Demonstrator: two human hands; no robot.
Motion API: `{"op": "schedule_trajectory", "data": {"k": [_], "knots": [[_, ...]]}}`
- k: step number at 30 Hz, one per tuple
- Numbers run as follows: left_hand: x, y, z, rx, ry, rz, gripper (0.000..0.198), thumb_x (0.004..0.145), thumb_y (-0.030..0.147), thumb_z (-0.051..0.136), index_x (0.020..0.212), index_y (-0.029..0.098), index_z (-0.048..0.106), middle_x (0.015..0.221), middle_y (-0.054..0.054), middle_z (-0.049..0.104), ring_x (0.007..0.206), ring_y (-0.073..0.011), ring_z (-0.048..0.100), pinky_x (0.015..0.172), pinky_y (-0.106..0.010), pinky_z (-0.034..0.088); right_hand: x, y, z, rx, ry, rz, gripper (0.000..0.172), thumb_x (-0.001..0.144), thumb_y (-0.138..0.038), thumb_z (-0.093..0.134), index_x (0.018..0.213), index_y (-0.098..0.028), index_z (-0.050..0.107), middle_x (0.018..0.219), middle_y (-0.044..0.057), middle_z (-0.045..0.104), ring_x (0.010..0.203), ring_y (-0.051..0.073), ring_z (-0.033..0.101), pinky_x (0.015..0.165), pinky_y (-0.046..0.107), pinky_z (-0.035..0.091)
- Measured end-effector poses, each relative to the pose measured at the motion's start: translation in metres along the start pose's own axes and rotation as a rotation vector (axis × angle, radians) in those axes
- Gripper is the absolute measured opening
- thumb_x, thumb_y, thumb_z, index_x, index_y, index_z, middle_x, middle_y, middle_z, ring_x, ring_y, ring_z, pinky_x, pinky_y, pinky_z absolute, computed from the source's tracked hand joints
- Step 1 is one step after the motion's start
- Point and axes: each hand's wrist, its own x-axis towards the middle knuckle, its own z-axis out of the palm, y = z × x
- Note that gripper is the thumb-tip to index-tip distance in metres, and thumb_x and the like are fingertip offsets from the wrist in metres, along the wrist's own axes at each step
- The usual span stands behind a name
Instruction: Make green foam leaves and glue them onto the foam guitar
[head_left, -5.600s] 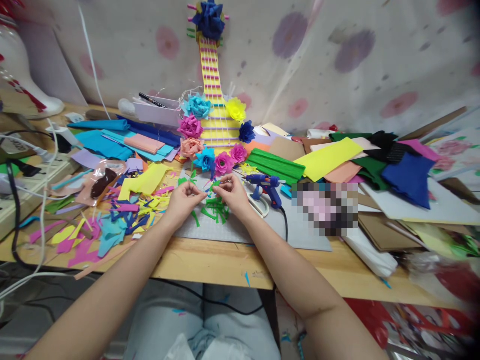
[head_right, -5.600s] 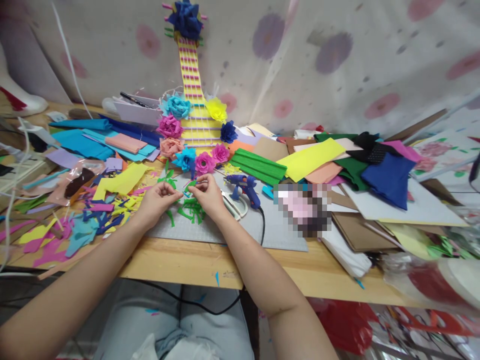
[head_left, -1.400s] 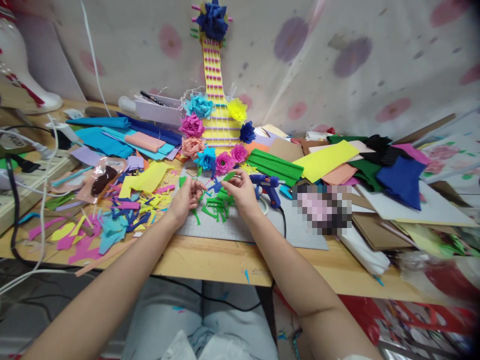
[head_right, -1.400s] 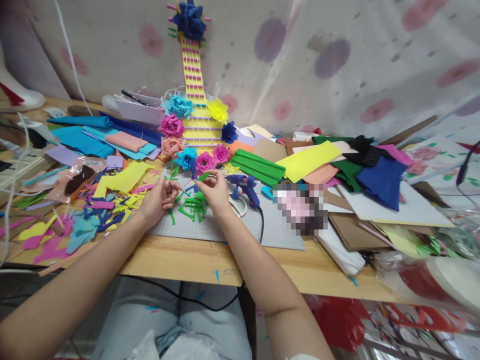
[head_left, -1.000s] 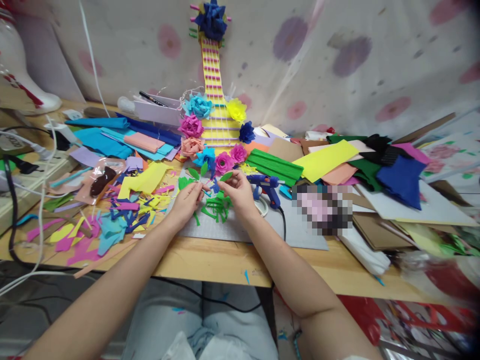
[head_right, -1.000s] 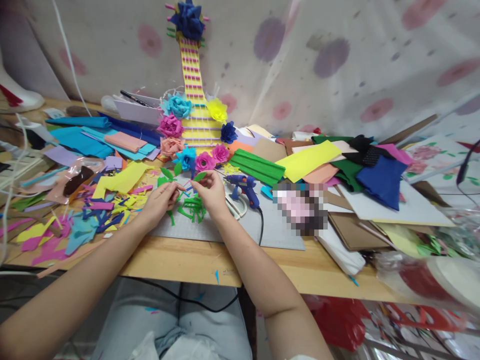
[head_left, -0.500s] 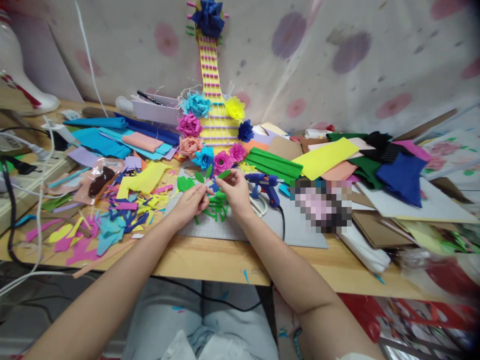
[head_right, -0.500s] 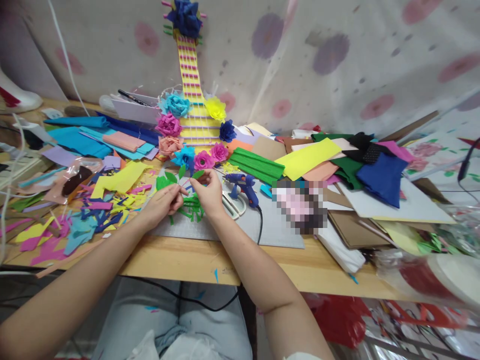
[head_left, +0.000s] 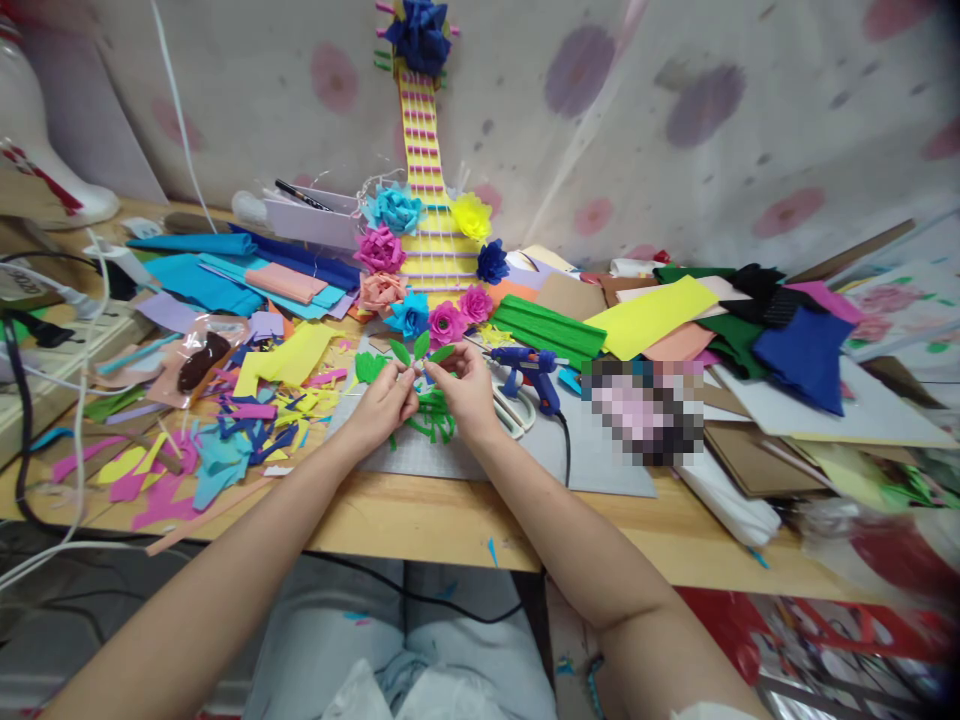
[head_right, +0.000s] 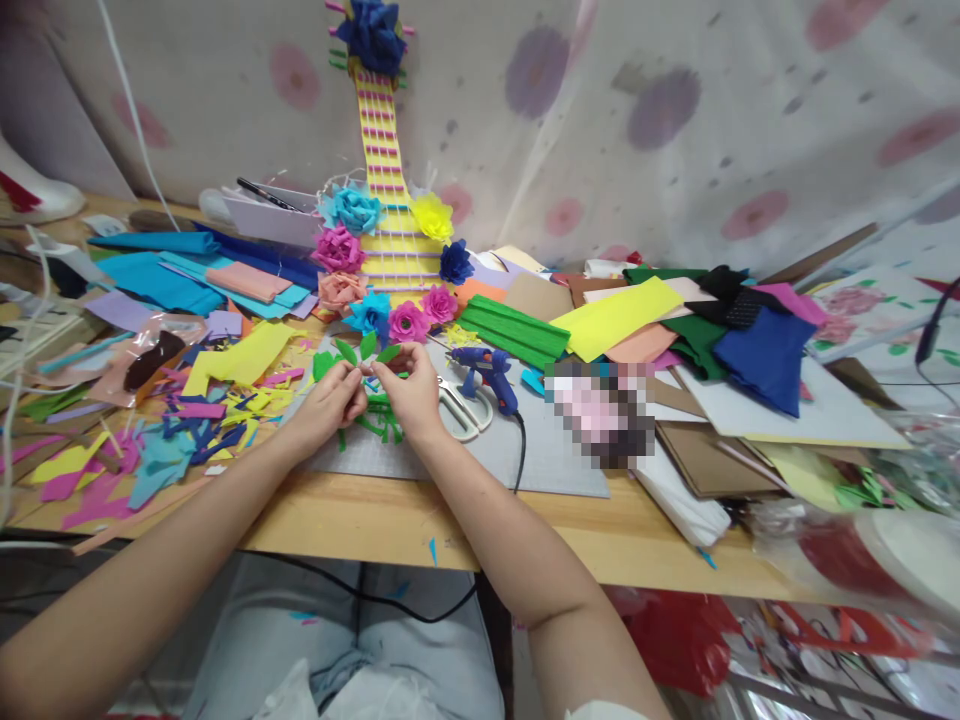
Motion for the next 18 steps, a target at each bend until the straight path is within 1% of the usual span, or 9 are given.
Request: {"op": "schedule_trajectory", "data": {"k": [8, 18], "knots": [[0.0016, 0.0000, 0.0009, -0.021, -0.007, -0.004, 0.022, 0.086, 0.040, 0.037, 0.076, 0.020, 0.033, 0.041, 0.010, 0.038, 0.034, -0.0054, 0.027, 0.036, -0.017, 0.019, -0.0038, 0.0019, 0.0046, 0.063, -0.039, 0.049, 0.027, 0.059, -0.027, 0.066, 0.075, -0.020, 0.047, 0.067, -0.005, 0.054, 0.063, 0.010, 0.051, 0.058, 0.022, 0.041], [0.0025, -0.0030, 0.0025, 0.016, 0.009, 0.022, 0.021, 0.086, 0.039, 0.038, 0.078, 0.020, 0.034, 0.042, 0.011, 0.039, 0.035, -0.0051, 0.027, 0.038, -0.017, 0.021, -0.0035, 0.0057, 0.0073, 0.161, -0.031, 0.113, 0.030, 0.055, -0.028, 0.069, 0.075, -0.020, 0.048, 0.065, -0.006, 0.054, 0.062, 0.009, 0.051, 0.053, 0.020, 0.039]]}}
